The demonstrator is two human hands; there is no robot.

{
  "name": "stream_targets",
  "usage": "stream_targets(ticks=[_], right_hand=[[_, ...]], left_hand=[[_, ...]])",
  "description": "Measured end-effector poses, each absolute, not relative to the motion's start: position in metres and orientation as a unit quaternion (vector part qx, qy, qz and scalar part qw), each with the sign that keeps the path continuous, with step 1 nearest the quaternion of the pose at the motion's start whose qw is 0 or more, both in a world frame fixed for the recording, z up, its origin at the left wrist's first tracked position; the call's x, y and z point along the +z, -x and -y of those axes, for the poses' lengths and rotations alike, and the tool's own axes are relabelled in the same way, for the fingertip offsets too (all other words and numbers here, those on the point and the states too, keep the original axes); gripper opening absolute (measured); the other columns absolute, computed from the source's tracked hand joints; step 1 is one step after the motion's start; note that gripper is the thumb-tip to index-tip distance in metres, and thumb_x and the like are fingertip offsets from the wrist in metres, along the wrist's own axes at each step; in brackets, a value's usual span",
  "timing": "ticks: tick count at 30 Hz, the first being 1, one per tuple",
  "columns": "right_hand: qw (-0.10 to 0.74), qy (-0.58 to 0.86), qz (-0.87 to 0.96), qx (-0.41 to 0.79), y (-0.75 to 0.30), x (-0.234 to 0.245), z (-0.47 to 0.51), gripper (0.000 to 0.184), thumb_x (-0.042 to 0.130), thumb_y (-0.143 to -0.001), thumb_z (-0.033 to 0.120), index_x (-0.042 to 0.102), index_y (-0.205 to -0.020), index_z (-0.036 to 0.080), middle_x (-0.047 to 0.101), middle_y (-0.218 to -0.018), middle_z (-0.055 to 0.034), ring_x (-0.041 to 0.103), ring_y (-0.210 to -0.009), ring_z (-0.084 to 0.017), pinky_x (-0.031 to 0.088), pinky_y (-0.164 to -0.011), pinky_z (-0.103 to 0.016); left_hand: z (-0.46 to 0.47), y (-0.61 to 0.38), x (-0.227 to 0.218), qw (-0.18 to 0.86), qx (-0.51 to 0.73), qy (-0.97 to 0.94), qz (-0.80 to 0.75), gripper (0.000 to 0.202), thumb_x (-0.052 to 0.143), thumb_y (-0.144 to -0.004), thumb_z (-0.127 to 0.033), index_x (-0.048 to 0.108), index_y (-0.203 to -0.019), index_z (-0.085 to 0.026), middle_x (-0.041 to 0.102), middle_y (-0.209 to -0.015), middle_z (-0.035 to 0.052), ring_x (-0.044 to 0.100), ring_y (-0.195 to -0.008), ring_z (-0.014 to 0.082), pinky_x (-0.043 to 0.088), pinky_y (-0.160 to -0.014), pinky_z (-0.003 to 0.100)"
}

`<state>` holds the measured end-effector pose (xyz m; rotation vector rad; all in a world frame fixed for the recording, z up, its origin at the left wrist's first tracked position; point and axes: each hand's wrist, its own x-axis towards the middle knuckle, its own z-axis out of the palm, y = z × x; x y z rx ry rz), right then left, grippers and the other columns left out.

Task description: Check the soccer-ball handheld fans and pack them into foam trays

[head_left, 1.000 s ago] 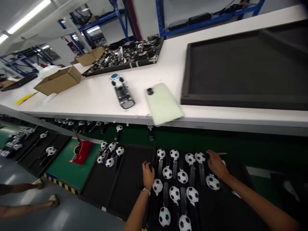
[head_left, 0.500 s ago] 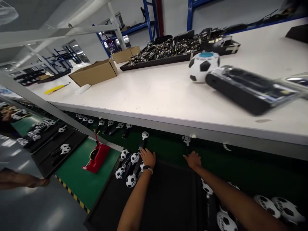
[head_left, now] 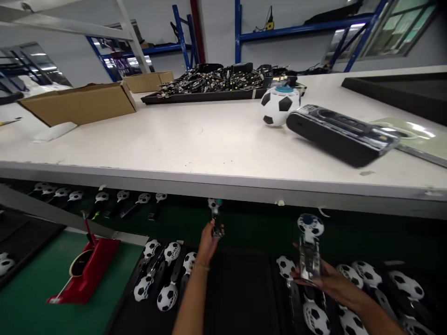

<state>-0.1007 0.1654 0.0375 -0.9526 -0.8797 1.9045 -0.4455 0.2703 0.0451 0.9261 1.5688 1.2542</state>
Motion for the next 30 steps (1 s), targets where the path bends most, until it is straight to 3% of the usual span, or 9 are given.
stream_targets(ticks=[2,4,8,11,14,16,18,21,30], right_hand=[[0.463,0.388,0.342,0.72,0.104,0.063,-0.147,0.075,0.075,-0.063,0.036,0.044,-0.132,0.027,0.062,-0.109,-0.0107,0.06,-0.101,-0.029,0.045,-0.09,-0.045],[0.521,0.372,0.32,0.698,0.118,0.087,-0.137,0.066,0.07,-0.069,0.039,0.046,-0.13,0.027,0.062,-0.108,-0.0099,0.063,-0.081,-0.022,0.051,-0.074,-0.037],[0.517,0.295,0.222,0.772,0.151,0.134,-0.125,0.048,0.053,-0.081,0.054,0.056,-0.116,0.021,0.062,-0.08,-0.0059,0.052,-0.05,-0.013,0.048,-0.048,-0.029],[0.466,0.259,0.138,0.835,0.158,0.168,-0.115,0.046,0.042,-0.086,0.057,0.06,-0.101,0.017,0.058,-0.07,-0.0035,0.052,-0.05,-0.014,0.048,-0.047,-0.028],[0.46,0.214,0.116,0.854,0.146,0.192,-0.104,0.048,0.036,-0.088,0.057,0.058,-0.098,0.016,0.059,-0.074,-0.0051,0.054,-0.055,-0.015,0.049,-0.049,-0.029],[0.454,0.182,0.122,0.864,0.132,0.201,-0.095,0.051,0.032,-0.089,0.058,0.057,-0.098,0.015,0.059,-0.075,-0.0055,0.055,-0.056,-0.016,0.05,-0.051,-0.031],[0.45,0.15,0.136,0.87,0.115,0.207,-0.086,0.054,0.029,-0.089,0.06,0.057,-0.098,0.015,0.059,-0.075,-0.0058,0.056,-0.058,-0.017,0.051,-0.053,-0.033],[0.456,0.123,0.163,0.866,0.086,0.213,-0.072,0.057,0.027,-0.088,0.063,0.057,-0.097,0.015,0.059,-0.072,-0.0063,0.058,-0.061,-0.019,0.052,-0.055,-0.035],[0.483,0.105,0.18,0.85,-0.025,0.229,-0.027,0.06,0.022,-0.088,0.064,0.055,-0.099,0.015,0.059,-0.072,-0.0062,0.059,-0.063,-0.021,0.051,-0.055,-0.038]], left_hand=[[-0.227,0.4,0.057,0.572,0.576,-0.332,-0.48,0.049,0.05,-0.078,-0.047,0.051,-0.116,-0.015,0.062,-0.107,0.0155,0.061,-0.071,0.0181,0.05,-0.071,0.039],[-0.178,0.358,0.069,0.676,0.608,-0.269,-0.319,0.071,0.062,-0.067,-0.036,0.038,-0.133,-0.027,0.056,-0.121,0.0117,0.061,-0.082,0.0208,0.05,-0.077,0.041],[-0.102,0.297,0.103,0.723,0.623,-0.174,-0.242,0.078,0.059,-0.07,-0.043,0.025,-0.14,-0.037,0.058,-0.118,0.0095,0.058,-0.072,0.0171,0.049,-0.054,0.029],[-0.074,0.28,0.139,0.744,0.603,-0.139,-0.252,0.06,0.049,-0.079,-0.051,0.04,-0.134,-0.029,0.062,-0.095,0.0104,0.053,-0.062,0.0145,0.041,-0.042,0.022],[-0.061,0.274,0.174,0.759,0.576,-0.175,-0.248,0.054,0.043,-0.082,-0.055,0.058,-0.114,-0.015,0.06,-0.081,0.0109,0.051,-0.064,0.0149,0.04,-0.043,0.021],[-0.052,0.268,0.192,0.752,0.567,-0.205,-0.267,0.054,0.042,-0.084,-0.055,0.054,-0.12,-0.018,0.06,-0.081,0.0093,0.053,-0.067,0.0154,0.042,-0.047,0.022],[-0.042,0.255,0.205,0.732,0.568,-0.228,-0.3,0.054,0.042,-0.085,-0.052,0.039,-0.135,-0.029,0.062,-0.089,0.007,0.056,-0.07,0.0161,0.045,-0.052,0.024],[-0.026,0.227,0.217,0.703,0.579,-0.26,-0.321,0.057,0.043,-0.086,-0.048,0.025,-0.139,-0.041,0.062,-0.1,0.004,0.059,-0.074,0.0168,0.048,-0.06,0.027],[0.001,0.126,0.223,0.711,0.535,-0.321,-0.324,0.057,0.042,-0.087,-0.047,0.024,-0.141,-0.039,0.063,-0.107,0.0037,0.063,-0.079,0.0186,0.049,-0.076,0.036]])
